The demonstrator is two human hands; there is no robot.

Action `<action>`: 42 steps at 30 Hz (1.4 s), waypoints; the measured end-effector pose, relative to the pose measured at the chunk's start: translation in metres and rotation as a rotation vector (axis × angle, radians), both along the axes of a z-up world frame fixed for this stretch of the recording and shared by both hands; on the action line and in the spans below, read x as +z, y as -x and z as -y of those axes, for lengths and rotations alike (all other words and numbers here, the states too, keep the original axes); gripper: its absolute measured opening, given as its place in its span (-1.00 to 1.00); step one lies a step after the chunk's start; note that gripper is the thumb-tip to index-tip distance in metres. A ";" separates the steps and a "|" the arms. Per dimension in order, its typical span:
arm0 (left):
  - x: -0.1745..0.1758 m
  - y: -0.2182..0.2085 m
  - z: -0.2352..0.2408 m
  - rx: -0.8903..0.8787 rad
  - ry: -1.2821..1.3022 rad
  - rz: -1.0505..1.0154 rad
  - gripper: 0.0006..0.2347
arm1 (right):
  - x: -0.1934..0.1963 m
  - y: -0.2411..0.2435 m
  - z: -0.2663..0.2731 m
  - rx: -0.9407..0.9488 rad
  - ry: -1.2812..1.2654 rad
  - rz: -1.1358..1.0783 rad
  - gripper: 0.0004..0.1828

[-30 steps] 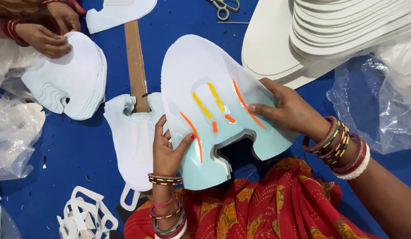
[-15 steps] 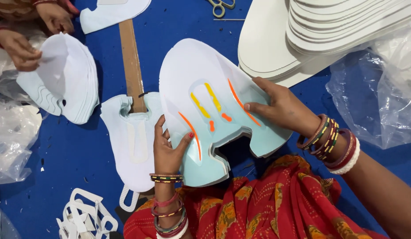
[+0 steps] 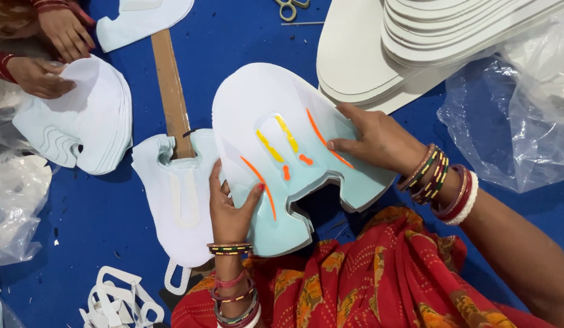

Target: The person organizes and layers various shoe upper components on a blue-matted floor.

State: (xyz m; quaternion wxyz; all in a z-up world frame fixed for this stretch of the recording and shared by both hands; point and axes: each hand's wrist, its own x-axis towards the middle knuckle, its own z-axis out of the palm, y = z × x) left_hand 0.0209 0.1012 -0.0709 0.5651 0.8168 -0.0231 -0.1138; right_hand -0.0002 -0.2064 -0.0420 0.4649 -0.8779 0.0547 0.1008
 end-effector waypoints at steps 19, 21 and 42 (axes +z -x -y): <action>-0.004 0.044 -0.025 -0.039 -0.053 -0.091 -0.67 | -0.022 0.048 0.036 0.083 -0.403 -0.197 -0.69; -0.006 0.046 -0.027 -0.049 -0.028 -0.060 -0.68 | -0.023 0.049 0.035 0.063 -0.381 -0.228 -0.70; 0.014 0.057 -0.022 -0.050 0.019 -0.239 -0.56 | 0.005 0.047 -0.020 -0.054 0.531 0.253 -0.38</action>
